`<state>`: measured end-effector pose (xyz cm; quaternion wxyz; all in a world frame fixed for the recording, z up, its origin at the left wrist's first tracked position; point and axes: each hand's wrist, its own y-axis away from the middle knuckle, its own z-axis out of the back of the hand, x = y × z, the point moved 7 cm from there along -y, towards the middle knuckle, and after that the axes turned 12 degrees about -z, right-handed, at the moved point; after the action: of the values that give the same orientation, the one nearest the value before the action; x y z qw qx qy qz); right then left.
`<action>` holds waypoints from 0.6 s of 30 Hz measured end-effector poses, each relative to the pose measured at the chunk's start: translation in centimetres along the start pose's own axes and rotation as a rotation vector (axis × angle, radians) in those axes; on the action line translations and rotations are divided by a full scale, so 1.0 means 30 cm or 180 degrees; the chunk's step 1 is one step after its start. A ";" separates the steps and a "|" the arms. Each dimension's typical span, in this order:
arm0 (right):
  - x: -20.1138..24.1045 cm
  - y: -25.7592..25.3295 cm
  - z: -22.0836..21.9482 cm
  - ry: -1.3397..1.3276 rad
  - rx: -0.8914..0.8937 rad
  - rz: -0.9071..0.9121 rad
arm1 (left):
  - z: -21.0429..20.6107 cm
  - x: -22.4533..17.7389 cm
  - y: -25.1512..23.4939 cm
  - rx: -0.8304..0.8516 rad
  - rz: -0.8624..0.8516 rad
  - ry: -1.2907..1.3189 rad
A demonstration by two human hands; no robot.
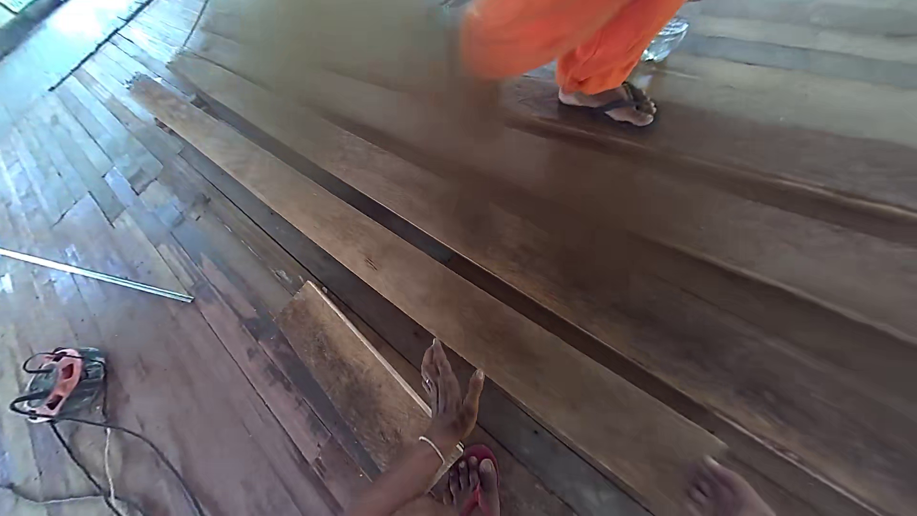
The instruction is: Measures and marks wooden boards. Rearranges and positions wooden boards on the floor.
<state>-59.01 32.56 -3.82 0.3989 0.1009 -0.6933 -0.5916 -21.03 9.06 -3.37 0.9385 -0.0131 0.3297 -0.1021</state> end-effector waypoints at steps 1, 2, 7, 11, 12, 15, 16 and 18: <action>-0.002 -0.010 -0.091 0.0023 -0.0049 -0.0104 | -0.008 -0.017 -0.005 0.0020 -0.0095 -0.0079; -0.003 -0.015 -0.184 0.0011 -0.0089 -0.0188 | -0.015 -0.027 -0.012 0.0062 -0.0156 -0.0151; 0.037 -0.028 -0.579 0.0679 0.0853 -0.0358 | 0.028 0.016 -0.095 0.0272 -0.0008 -0.0151; 0.089 -0.079 -0.736 0.1360 0.1502 -0.0789 | 0.116 0.148 -0.081 0.0060 0.0239 -0.0270; 0.105 -0.081 -0.752 0.1532 0.1545 -0.0840 | 0.132 0.169 -0.066 0.0008 0.0285 -0.0288; 0.121 -0.090 -0.766 0.1817 0.1308 -0.0688 | 0.163 0.209 -0.022 -0.0019 0.0566 -0.0259; 0.117 -0.099 -0.769 0.1879 0.1100 -0.0551 | 0.172 0.221 -0.019 -0.0014 0.0631 -0.0280; 0.093 -0.115 -0.759 0.2004 0.0584 -0.0286 | 0.180 0.251 -0.012 0.0052 0.0734 -0.0416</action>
<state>-46.69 13.05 -6.12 0.5564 0.3448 -0.5812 -0.4835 -12.02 6.97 -3.75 0.9635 0.0260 0.2664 0.0048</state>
